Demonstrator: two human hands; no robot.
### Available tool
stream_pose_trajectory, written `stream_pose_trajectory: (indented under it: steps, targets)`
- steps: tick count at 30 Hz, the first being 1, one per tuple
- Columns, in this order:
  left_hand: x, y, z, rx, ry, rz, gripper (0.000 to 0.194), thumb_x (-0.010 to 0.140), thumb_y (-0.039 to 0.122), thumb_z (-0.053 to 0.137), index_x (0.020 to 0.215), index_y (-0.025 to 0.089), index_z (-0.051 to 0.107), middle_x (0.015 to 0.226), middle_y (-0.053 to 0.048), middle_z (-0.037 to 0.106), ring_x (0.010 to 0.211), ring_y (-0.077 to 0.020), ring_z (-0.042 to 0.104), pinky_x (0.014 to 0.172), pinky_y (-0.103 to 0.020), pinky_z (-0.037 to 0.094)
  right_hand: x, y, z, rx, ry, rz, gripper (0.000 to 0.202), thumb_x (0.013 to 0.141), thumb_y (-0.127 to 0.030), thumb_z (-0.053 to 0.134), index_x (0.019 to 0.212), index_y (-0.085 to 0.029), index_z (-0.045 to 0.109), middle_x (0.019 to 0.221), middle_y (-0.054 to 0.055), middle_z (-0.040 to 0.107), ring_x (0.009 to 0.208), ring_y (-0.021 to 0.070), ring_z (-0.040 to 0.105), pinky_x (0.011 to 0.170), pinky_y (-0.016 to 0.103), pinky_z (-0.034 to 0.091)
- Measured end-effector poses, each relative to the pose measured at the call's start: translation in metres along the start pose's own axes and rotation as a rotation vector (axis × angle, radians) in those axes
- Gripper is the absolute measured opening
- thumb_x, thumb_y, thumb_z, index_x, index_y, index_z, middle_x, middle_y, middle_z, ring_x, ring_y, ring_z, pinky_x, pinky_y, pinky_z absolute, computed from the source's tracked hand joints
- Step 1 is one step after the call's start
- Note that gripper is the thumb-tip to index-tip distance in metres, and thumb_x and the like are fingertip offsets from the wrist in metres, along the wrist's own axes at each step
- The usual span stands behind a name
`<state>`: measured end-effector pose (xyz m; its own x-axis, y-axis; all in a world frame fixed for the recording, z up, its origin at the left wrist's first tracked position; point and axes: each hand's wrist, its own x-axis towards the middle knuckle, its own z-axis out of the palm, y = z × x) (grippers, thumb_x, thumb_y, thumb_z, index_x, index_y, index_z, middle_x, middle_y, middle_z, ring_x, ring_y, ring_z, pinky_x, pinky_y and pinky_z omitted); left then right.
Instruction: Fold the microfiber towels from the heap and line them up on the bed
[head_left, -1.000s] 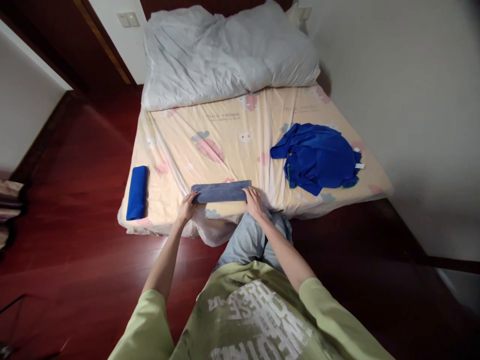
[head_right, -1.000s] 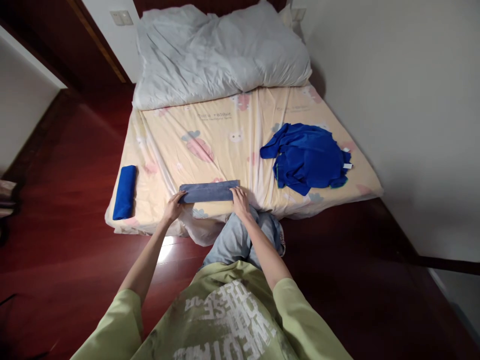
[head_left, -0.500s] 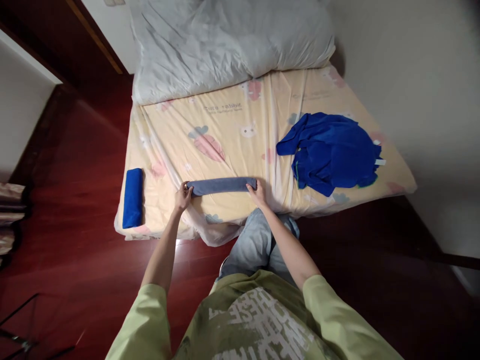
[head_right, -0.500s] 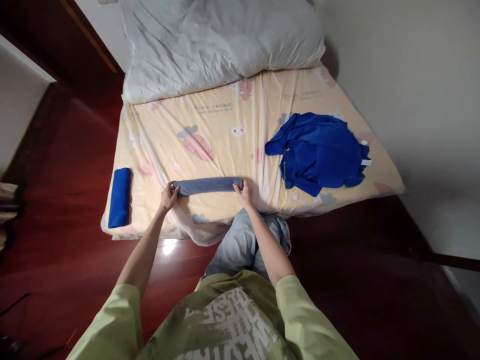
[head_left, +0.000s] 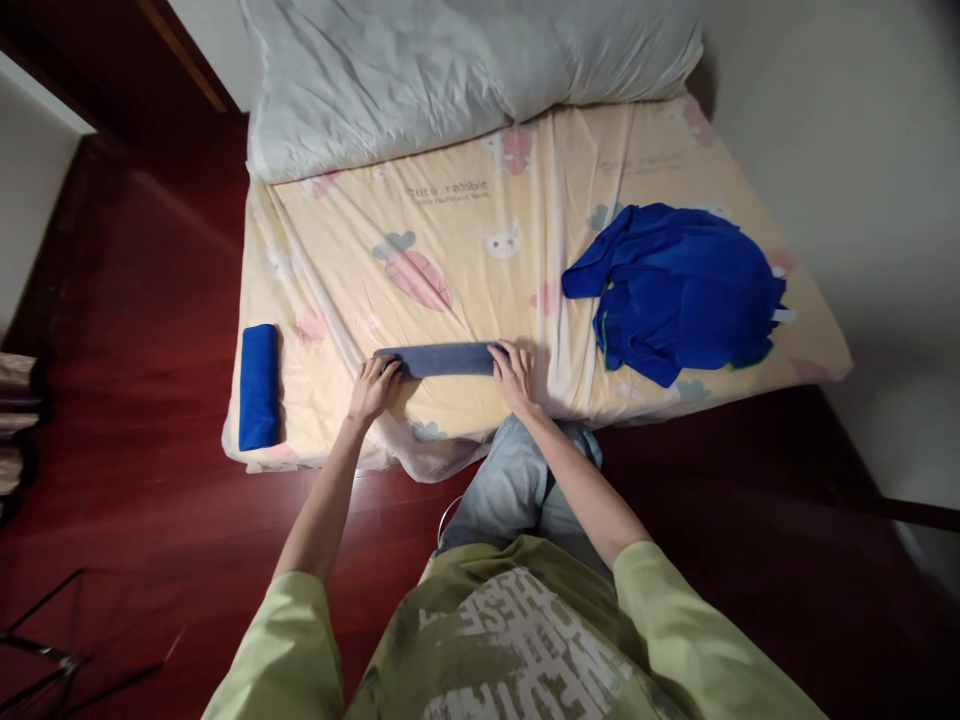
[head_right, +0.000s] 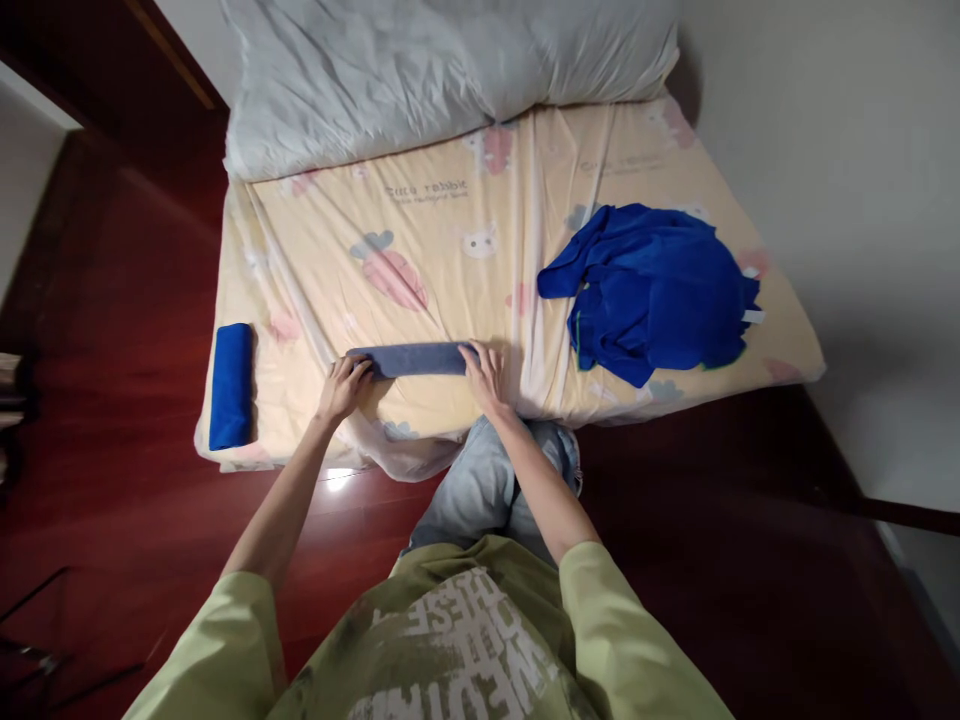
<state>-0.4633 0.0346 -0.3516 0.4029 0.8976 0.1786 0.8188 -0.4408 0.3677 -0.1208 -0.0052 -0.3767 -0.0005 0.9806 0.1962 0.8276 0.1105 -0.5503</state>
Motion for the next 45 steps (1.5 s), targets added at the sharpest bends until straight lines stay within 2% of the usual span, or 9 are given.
stream_pose_trajectory:
  steps: [2,4,9,15,18,21,26,37,45]
  targets:
    - [-0.002,-0.001,-0.002,0.000,-0.041,0.032,0.039,0.101,0.035,0.047,0.133,0.020,0.062,0.133,-0.014,0.060,0.126,-0.0321,0.051,0.109,-0.049,0.041,0.000,0.001,-0.005,-0.024,-0.096,-0.094,0.050,0.096,-0.010,0.044,0.140,-0.028,0.059,0.149,0.008,0.052,0.139,0.0295,0.042,0.117,0.052,0.030]
    - [-0.002,-0.003,-0.002,-0.004,-0.040,0.021,0.042,0.099,0.034,0.049,0.138,0.020,0.060,0.135,-0.014,0.058,0.127,-0.0326,0.050,0.110,-0.049,0.041,0.001,0.005,-0.007,-0.010,-0.083,-0.078,0.044,0.096,-0.013,0.047,0.134,-0.025,0.065,0.143,0.010,0.056,0.135,0.0292,0.045,0.115,0.050,0.033]
    - [-0.005,-0.001,0.002,-0.027,0.039,-0.037,0.040,0.096,0.031,0.055,0.134,0.023,0.064,0.135,-0.013,0.057,0.128,-0.0327,0.049,0.110,-0.049,0.042,0.003,0.011,-0.001,0.075,0.236,0.208,0.025,0.089,-0.033,0.065,0.106,-0.017,0.073,0.116,0.015,0.062,0.109,0.0289,0.058,0.102,0.043,0.046]
    - [-0.021,0.010,0.011,-0.242,0.313,-0.422,0.038,0.092,0.046,0.062,0.116,0.018,0.070,0.111,-0.013,0.062,0.095,-0.0243,0.063,0.089,-0.040,0.055,0.000,0.014,0.008,0.186,0.244,0.423,0.025,0.081,-0.043,0.071,0.085,-0.018,0.069,0.080,0.007,0.065,0.075,0.0223,0.061,0.083,0.037,0.052]
    - [-0.027,0.009,0.018,-0.428,0.327,-0.581,0.039,0.090,0.044,0.059,0.113,0.015,0.068,0.100,-0.011,0.067,0.080,-0.0197,0.067,0.077,-0.033,0.058,-0.004,0.021,0.013,0.271,0.235,0.480,0.032,0.077,-0.049,0.072,0.085,-0.018,0.070,0.074,0.006,0.067,0.071,0.0217,0.063,0.076,0.035,0.053]
    - [-0.028,0.005,0.022,-0.471,0.330,-0.655,0.039,0.087,0.042,0.060,0.114,0.014,0.068,0.098,-0.011,0.072,0.086,-0.0214,0.070,0.079,-0.033,0.058,-0.006,0.029,0.018,0.430,0.214,0.503,0.037,0.073,-0.054,0.071,0.080,-0.018,0.068,0.072,0.006,0.068,0.069,0.0215,0.064,0.070,0.034,0.052]
    - [-0.021,-0.001,0.022,-0.458,0.321,-0.666,0.037,0.082,0.041,0.063,0.108,0.015,0.070,0.099,-0.012,0.073,0.086,-0.0232,0.070,0.080,-0.035,0.059,-0.005,0.036,0.019,0.626,0.195,0.557,0.044,0.066,-0.061,0.071,0.075,-0.018,0.065,0.070,0.006,0.067,0.065,0.0202,0.060,0.063,0.032,0.049]
    - [-0.015,0.010,0.015,-0.491,0.298,-0.643,0.022,0.081,0.036,0.058,0.089,0.018,0.069,0.085,-0.008,0.073,0.076,-0.0209,0.069,0.077,-0.034,0.058,-0.012,0.040,0.013,0.608,0.292,0.569,0.036,0.072,-0.054,0.070,0.077,-0.018,0.065,0.078,0.009,0.071,0.075,0.0231,0.068,0.075,0.038,0.058]
    - [-0.019,0.007,0.011,-0.460,0.293,-0.663,0.022,0.084,0.034,0.056,0.094,0.018,0.067,0.081,-0.006,0.071,0.072,-0.0189,0.067,0.073,-0.031,0.056,-0.013,0.052,0.012,0.730,0.253,0.598,0.042,0.069,-0.057,0.074,0.081,-0.019,0.062,0.074,0.006,0.071,0.069,0.0241,0.072,0.071,0.042,0.063]
